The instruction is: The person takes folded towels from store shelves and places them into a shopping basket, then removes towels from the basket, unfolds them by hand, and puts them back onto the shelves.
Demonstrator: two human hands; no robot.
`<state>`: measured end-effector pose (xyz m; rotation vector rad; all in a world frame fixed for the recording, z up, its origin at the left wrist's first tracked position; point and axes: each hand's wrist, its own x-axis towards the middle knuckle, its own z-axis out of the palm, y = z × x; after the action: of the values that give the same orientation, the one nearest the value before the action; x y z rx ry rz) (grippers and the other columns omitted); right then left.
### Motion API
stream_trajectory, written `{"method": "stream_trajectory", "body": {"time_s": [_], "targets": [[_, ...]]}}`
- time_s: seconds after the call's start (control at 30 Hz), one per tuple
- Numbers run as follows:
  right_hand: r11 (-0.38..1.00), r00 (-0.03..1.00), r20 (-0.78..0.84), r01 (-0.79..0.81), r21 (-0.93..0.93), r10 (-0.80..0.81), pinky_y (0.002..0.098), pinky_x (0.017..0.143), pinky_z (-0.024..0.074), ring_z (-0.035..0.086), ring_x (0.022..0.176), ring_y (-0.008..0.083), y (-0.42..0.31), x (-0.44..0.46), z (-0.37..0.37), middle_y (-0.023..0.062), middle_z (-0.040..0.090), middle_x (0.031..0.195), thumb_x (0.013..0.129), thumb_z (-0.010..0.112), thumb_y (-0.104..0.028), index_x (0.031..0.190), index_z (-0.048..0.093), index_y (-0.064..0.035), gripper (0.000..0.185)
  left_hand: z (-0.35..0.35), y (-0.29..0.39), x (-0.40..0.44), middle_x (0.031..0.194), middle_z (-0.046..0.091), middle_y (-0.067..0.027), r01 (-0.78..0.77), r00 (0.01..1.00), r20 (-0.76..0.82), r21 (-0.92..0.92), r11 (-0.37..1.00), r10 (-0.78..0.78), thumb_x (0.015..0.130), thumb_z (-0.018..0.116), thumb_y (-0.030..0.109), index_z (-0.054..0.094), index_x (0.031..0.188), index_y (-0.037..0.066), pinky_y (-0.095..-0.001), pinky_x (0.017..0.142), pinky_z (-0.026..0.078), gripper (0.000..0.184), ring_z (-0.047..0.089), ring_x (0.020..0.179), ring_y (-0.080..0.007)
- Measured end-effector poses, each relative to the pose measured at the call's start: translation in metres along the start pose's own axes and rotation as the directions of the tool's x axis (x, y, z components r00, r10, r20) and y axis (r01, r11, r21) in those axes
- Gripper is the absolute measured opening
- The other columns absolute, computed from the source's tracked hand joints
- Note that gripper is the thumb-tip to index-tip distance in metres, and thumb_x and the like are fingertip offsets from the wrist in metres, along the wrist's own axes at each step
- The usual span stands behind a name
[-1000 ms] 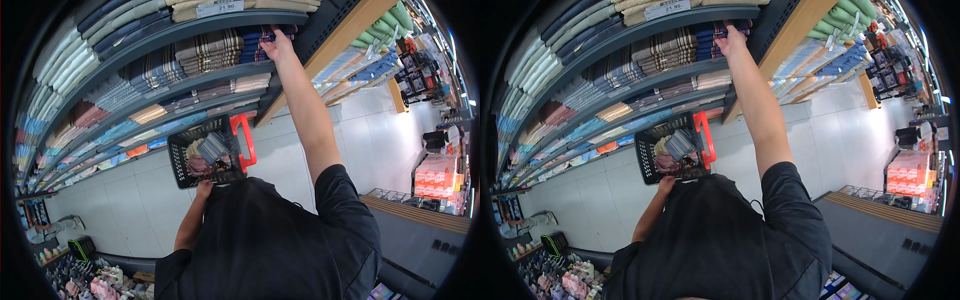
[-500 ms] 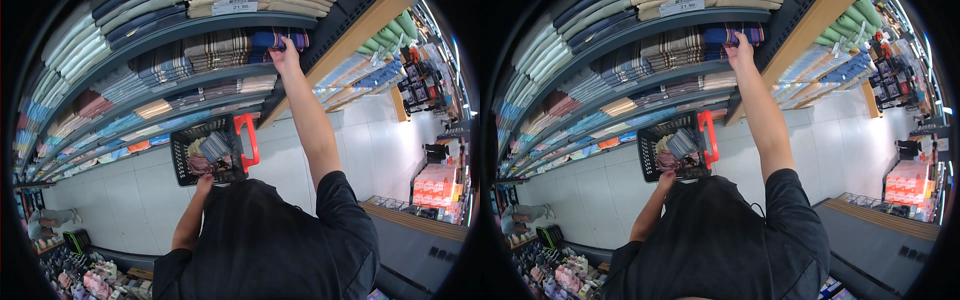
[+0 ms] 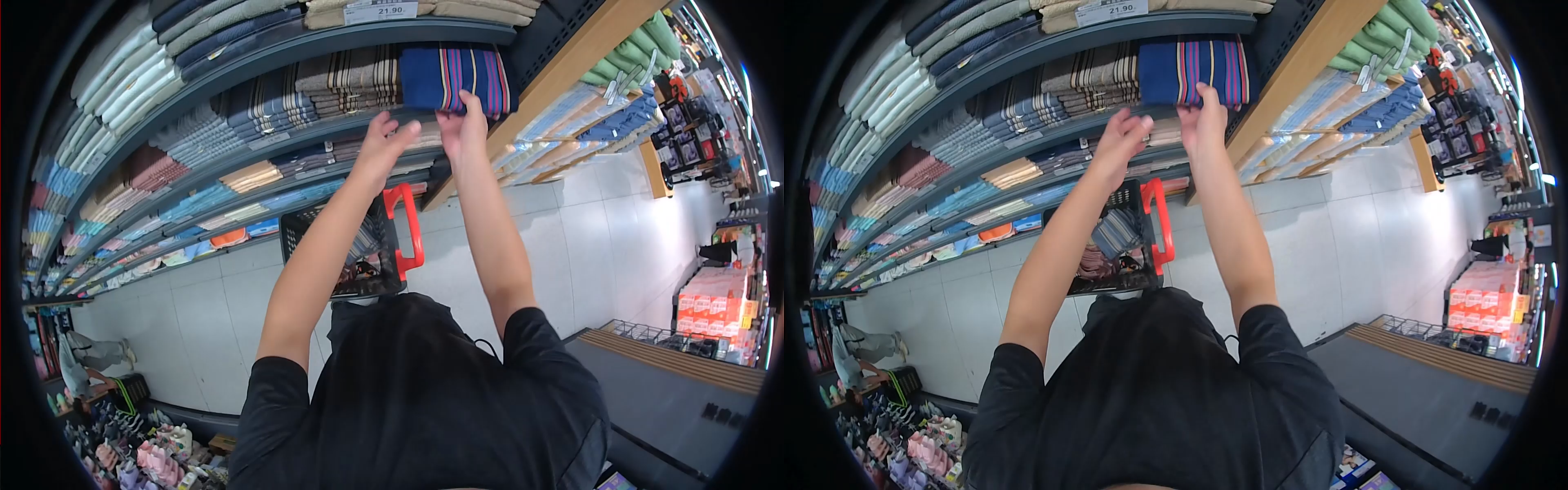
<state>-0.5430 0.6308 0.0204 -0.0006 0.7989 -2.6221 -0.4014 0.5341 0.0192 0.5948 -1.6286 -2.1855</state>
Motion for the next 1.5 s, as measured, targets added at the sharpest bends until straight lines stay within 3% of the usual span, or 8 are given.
{"method": "stream_trajectory", "body": {"time_s": [0.17, 0.33, 0.43, 0.7, 0.77, 0.87, 1.17, 1.5], "targets": [[0.999, 0.992, 0.117, 0.042, -0.029, -0.038, 0.0492, 0.105, 0.0389, 0.052, 0.119, 0.0304, -0.017, -0.082, -0.004, 0.0144, 0.052, 0.129, 0.082, 0.061, -0.009, 0.132, 0.042, -0.0008, 0.054, -0.01, 0.022, 0.029, 0.134, 0.046, -0.0162, 0.242, 0.97, 0.111, -0.415, 0.877, -0.215, 0.087, 0.057, 0.061, 0.038, 0.135, 0.003, -0.0393, 0.096, 0.041, 0.078, 0.05, 0.116, -0.0261], [0.989, 0.995, 0.098, -0.013, -0.149, 0.028, 0.0485, 0.106, 0.0386, 0.051, 0.122, 0.0305, -0.024, -0.13, -0.036, 0.0129, 0.053, 0.13, 0.08, 0.062, -0.006, 0.135, 0.041, -0.0013, 0.059, -0.019, -0.002, -0.018, 0.128, 0.056, -0.0117, 0.353, 0.892, 0.416, -0.403, 0.844, -0.175, 0.094, 0.054, 0.049, 0.039, 0.138, 0.006, -0.0438, 0.101, 0.041, 0.063, 0.056, 0.116, -0.0253], [0.967, 0.987, 0.061, -0.135, -0.217, 0.151, 0.0472, 0.106, 0.0392, 0.051, 0.121, 0.0295, -0.011, -0.159, -0.068, 0.0121, 0.054, 0.129, 0.08, 0.063, -0.004, 0.135, 0.041, -0.0014, 0.059, -0.016, -0.023, -0.053, 0.13, 0.053, -0.0128, 0.395, 0.918, 0.257, -0.533, 0.748, -0.302, 0.086, 0.069, 0.034, 0.042, 0.136, 0.005, -0.0458, 0.099, 0.045, 0.064, 0.054, 0.117, -0.0268], [0.781, 0.906, -0.019, -0.376, -0.499, 0.423, 0.0403, 0.104, 0.0398, 0.051, 0.122, 0.0218, 0.046, -0.203, -0.111, 0.0118, 0.051, 0.133, 0.085, 0.069, -0.013, 0.138, 0.038, -0.0008, 0.063, -0.081, -0.077, -0.114, 0.124, 0.056, -0.0104, 0.412, 0.88, 0.065, -0.595, 0.69, -0.47, 0.085, 0.067, 0.015, 0.045, 0.132, 0.007, -0.0468, 0.097, 0.048, 0.053, 0.057, 0.114, -0.0266], [0.811, 0.886, -0.045, -0.442, -0.384, 0.462, 0.0411, 0.102, 0.0426, 0.053, 0.121, 0.0236, 0.059, -0.198, -0.106, 0.0109, 0.052, 0.133, 0.088, 0.068, -0.022, 0.139, 0.038, -0.0035, 0.061, -0.101, -0.098, -0.127, 0.121, 0.058, -0.0088, 0.441, 0.838, 0.073, -0.673, 0.594, -0.54, 0.084, 0.065, 0.011, 0.047, 0.13, 0.008, -0.047, 0.096, 0.048, 0.049, 0.058, 0.112, -0.0259], [0.792, 0.837, -0.115, -0.544, -0.278, 0.535, 0.044, 0.1, 0.0457, 0.056, 0.118, 0.0268, 0.081, -0.177, -0.104, 0.0124, 0.056, 0.129, 0.089, 0.067, -0.033, 0.135, 0.043, -0.0041, 0.059, -0.118, -0.134, -0.143, 0.125, 0.057, -0.0085, 0.31, 0.892, -0.033, -0.683, 0.661, -0.451, 0.084, 0.062, 0.007, 0.046, 0.13, 0.008, -0.0461, 0.102, 0.044, 0.049, 0.056, 0.116, -0.0258], [0.604, 0.702, -0.244, -0.705, -0.372, 0.669, 0.0415, 0.091, 0.0522, 0.062, 0.105, 0.0249, 0.131, -0.168, -0.126, 0.0138, 0.064, 0.115, 0.086, 0.07, -0.019, 0.122, 0.054, -0.0011, 0.044, -0.176, -0.159, -0.192, 0.116, 0.062, -0.0066, 0.365, 0.822, -0.01, -0.759, 0.539, -0.57, 0.08, 0.059, 0.002, 0.049, 0.125, 0.007, -0.0436, 0.099, 0.046, 0.047, 0.061, 0.108, -0.025], [0.321, 0.505, -0.353, -0.825, -0.465, 0.787, 0.0454, 0.088, 0.0499, 0.059, 0.11, 0.023, 0.178, -0.22, -0.138, 0.0083, 0.057, 0.123, 0.085, 0.072, -0.023, 0.136, 0.036, -0.0062, 0.065, -0.274, -0.172, -0.238, 0.114, 0.065, -0.0072, 0.559, 0.697, 0.121, -0.708, 0.431, -0.706, 0.078, 0.063, 0.008, 0.05, 0.127, 0.006, -0.0429, 0.097, 0.048, 0.05, 0.064, 0.104, -0.0234]]}}
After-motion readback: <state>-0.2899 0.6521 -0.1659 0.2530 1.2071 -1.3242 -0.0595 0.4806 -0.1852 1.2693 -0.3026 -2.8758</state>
